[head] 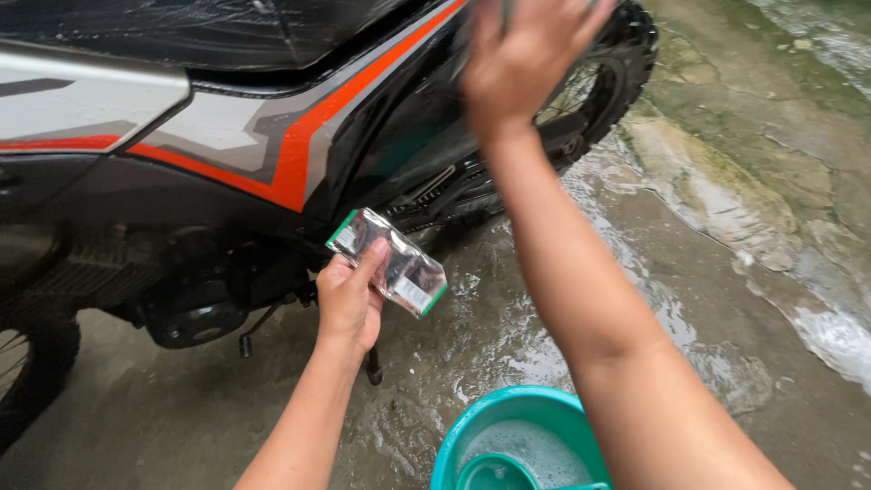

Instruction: The person washes a motorcycle by pouring water over it using a plastic dipper and scrubbing the seat, fuel tank, and body panels with a soapy cloth.

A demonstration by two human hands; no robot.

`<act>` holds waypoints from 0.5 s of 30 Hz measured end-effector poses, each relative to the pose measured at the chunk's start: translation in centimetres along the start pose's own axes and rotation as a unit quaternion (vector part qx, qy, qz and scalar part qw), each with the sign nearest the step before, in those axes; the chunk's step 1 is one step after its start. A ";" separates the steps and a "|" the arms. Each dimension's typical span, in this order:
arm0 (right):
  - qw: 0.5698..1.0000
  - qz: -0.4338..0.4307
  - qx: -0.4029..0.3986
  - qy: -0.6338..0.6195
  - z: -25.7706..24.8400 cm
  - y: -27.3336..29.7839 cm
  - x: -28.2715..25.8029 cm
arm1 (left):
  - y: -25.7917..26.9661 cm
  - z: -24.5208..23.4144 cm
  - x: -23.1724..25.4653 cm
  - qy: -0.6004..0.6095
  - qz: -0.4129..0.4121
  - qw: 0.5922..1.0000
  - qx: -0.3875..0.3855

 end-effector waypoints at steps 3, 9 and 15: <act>0.961 -0.215 -0.110 -0.138 -2.4 8.0 -8.6 | -0.3 -2.1 1.0 0.028 0.045 0.998 0.041; 0.865 -0.486 -0.113 -0.062 -0.3 10.6 -4.4 | 1.8 -6.7 2.3 0.032 0.095 0.992 0.075; 0.968 0.147 -0.004 -0.205 5.7 8.9 8.9 | 3.8 -13.1 1.2 0.026 0.086 0.987 0.136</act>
Point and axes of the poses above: each hand's wrist, its own y-axis away from the middle knuckle, its own z-axis out of the palm, x = y × z, the point moved 7 cm from there along -y, towards the middle knuckle, and after that the axes turned 6 degrees about z, right-handed, at the moved point
